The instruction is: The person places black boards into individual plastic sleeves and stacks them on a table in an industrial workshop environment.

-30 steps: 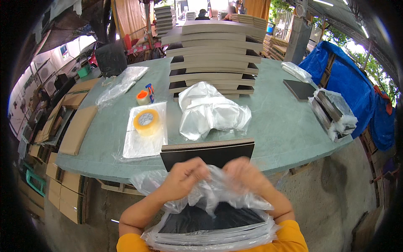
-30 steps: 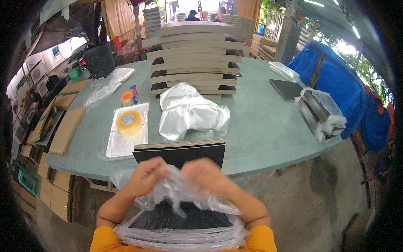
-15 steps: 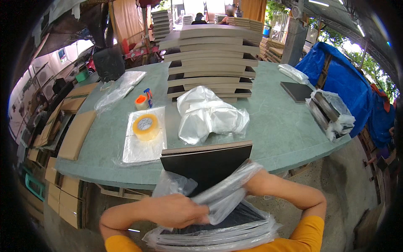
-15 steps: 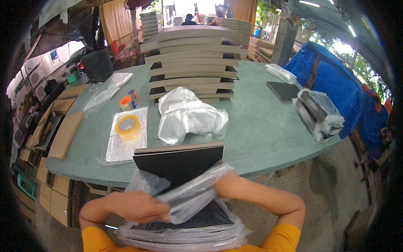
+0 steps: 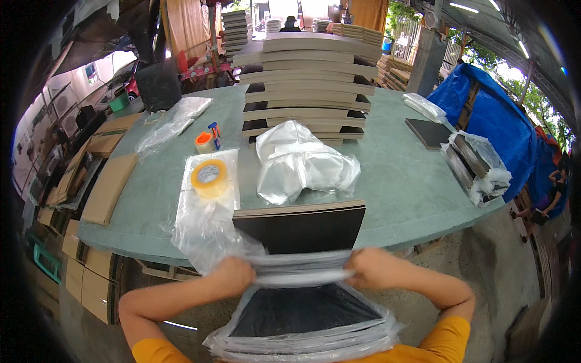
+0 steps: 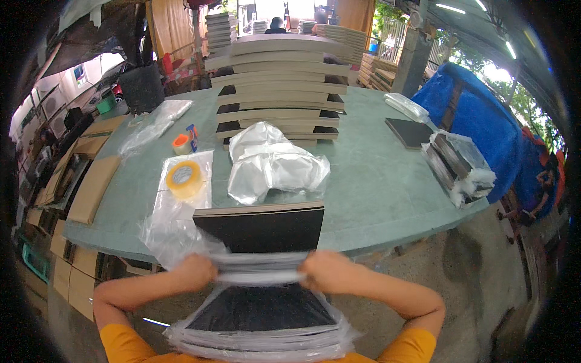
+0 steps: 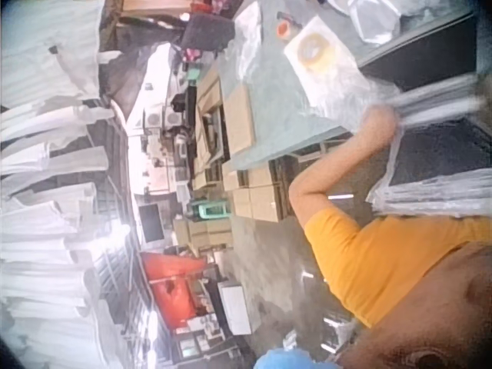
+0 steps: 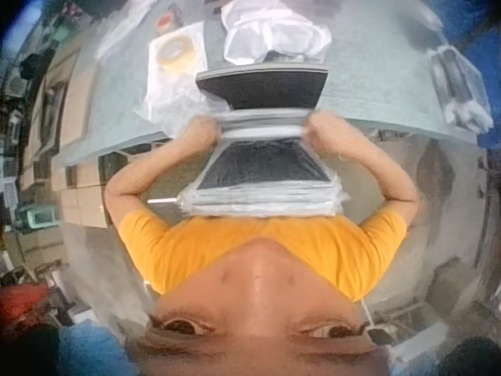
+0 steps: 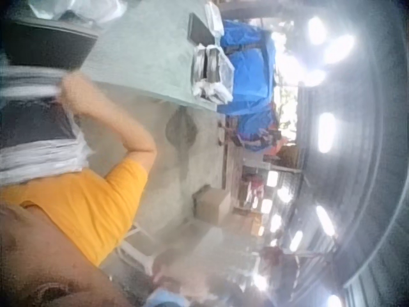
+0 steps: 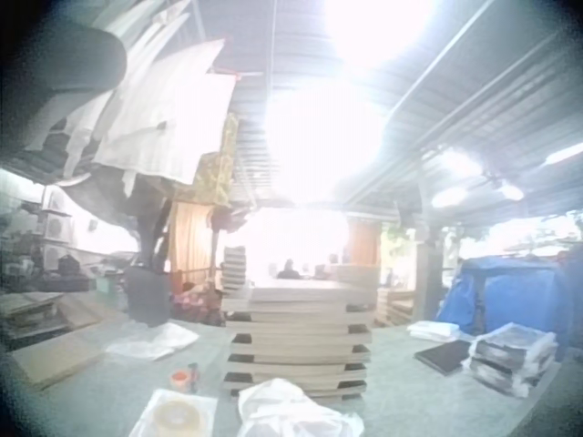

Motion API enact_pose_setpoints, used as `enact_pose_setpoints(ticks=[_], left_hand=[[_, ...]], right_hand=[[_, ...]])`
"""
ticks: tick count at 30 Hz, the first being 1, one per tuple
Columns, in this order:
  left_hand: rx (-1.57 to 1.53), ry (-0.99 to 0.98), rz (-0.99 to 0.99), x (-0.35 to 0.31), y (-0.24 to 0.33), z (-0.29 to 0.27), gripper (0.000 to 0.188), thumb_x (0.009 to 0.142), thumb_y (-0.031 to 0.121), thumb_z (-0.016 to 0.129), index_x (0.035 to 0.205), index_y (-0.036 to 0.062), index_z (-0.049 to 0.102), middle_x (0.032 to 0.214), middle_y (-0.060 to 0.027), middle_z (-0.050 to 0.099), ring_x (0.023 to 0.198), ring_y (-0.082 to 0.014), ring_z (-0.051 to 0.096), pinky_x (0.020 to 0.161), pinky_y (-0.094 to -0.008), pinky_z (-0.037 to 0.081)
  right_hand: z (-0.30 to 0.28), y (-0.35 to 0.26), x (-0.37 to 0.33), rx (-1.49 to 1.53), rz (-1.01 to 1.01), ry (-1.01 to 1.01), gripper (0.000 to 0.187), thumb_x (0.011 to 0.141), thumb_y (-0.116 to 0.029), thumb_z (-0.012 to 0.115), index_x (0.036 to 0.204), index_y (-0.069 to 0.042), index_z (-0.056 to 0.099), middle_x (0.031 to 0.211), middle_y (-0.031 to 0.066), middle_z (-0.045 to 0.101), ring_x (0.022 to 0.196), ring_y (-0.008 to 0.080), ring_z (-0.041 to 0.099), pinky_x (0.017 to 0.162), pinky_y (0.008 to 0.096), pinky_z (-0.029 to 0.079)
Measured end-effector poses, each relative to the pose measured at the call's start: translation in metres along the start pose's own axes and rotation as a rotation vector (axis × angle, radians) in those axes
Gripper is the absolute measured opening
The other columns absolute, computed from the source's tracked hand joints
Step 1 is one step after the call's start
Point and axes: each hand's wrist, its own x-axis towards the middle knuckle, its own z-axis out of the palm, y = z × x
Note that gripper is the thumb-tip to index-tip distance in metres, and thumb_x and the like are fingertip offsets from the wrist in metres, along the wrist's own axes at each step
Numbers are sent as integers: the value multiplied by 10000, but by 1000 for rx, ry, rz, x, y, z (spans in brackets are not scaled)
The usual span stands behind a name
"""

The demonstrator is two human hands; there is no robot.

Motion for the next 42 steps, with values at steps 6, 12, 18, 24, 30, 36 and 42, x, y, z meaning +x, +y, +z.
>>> enact_pose_setpoints(ticks=[6, 12, 18, 24, 30, 36, 42], left_hand=[[-1194, 617, -480, -42, -1, -42, 145, 651, 127, 586, 657, -18, 584, 547, -107, 551, 543, -159, 548, 499, -295, 433], [-166, 1200, -641, -19, -24, -37, 500, 616, -60, 561, 1089, 97, 518, 921, -118, 514, 681, -247, 520, 558, -345, 455], [-92, 929, -440, -25, 1, -47, 710, 548, -79, 542, 1209, 168, 461, 1034, -90, 459, 753, -252, 495, 580, -345, 461], [-79, 943, -423, -30, 9, -35, 695, 542, -100, 522, 1198, 124, 471, 1012, -119, 477, 751, -261, 499, 586, -340, 449], [-254, 1205, -226, -27, 12, -24, 643, 516, -100, 510, 1150, 1, 472, 939, -162, 529, 797, -310, 530, 647, -354, 450], [-336, 1193, -187, -37, 7, -26, 490, 518, -90, 539, 1002, -14, 560, 829, -135, 596, 716, -281, 569, 635, -328, 459], [-2088, 400, 73, -55, -20, 18, 346, 630, 41, 653, 963, -11, 578, 819, -59, 614, 606, -82, 550, 494, -187, 429]], right_hand=[[-15, 10, 7, 313, 301, 898, 303, 593, -23, 596, 892, -71, 583, 760, 123, 569, 692, 277, 577, 641, 335, 472], [6, -10, 21, -83, 216, 927, 567, 550, 102, 492, 1090, -68, 522, 1117, 128, 469, 1019, 317, 451, 858, 403, 370], [29, 20, 0, -168, 212, 814, 682, 577, 180, 437, 1196, -104, 463, 1213, 140, 383, 1092, 316, 384, 889, 364, 342], [21, 14, 5, -40, 236, 863, 654, 580, 187, 420, 1172, -81, 496, 1156, 138, 411, 1052, 280, 424, 857, 313, 359], [28, 5, -4, 102, 180, 1022, 578, 578, 169, 438, 1101, -51, 549, 1066, 134, 446, 920, 215, 501, 751, 266, 419], [21, 14, -27, 372, 148, 995, 335, 573, 113, 562, 882, -6, 619, 769, 90, 568, 681, 161, 562, 591, 226, 446], [63, 72, -44, 1732, 44, 77, 315, 641, -114, 717, 889, 23, 578, 823, 69, 609, 718, 122, 573, 604, 215, 452]])
